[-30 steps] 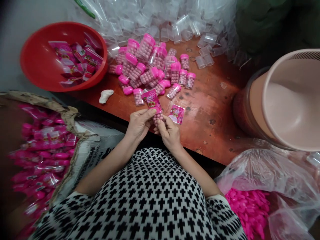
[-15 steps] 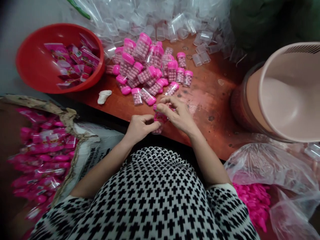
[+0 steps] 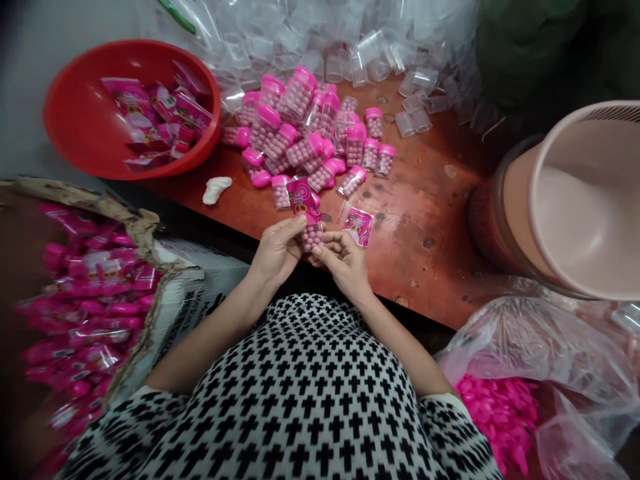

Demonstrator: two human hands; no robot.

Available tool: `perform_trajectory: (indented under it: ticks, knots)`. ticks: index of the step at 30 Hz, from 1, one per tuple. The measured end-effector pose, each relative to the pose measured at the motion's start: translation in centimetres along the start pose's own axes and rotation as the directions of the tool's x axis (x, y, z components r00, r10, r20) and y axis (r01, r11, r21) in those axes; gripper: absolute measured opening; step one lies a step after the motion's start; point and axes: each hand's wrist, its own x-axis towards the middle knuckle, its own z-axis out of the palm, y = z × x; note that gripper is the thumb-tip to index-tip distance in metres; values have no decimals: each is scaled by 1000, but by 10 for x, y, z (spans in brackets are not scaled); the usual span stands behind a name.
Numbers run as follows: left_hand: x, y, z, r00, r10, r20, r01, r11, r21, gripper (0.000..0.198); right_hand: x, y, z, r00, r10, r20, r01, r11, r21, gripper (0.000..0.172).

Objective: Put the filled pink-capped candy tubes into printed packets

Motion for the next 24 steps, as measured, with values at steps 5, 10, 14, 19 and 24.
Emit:
perform_trajectory:
  ticks: [5, 10, 14, 19, 24]
  knots:
    - [0, -1, 2, 999, -39, -12, 38, 999, -12, 42, -2, 0, 5, 999, 29, -14, -29, 999, 26, 37]
    - [0, -2, 0, 997, -62, -38, 63, 998, 27, 43, -5, 1, 4, 999, 30, -34, -28, 998, 65, 36]
    - [-5, 0, 2, 998, -65, -15, 66, 996, 65, 37, -8, 0, 2, 999, 21, -32, -20, 999, 45, 36]
    - [-9, -1, 4, 998, -41, 48, 42, 999, -25, 36, -12, -7, 1, 996, -11, -93, 9, 999, -31, 34]
    - [-9, -8, 4, 999, -42, 9, 42, 999, -21, 35, -13, -7, 6, 989, -23, -147, 20, 1000, -17, 33]
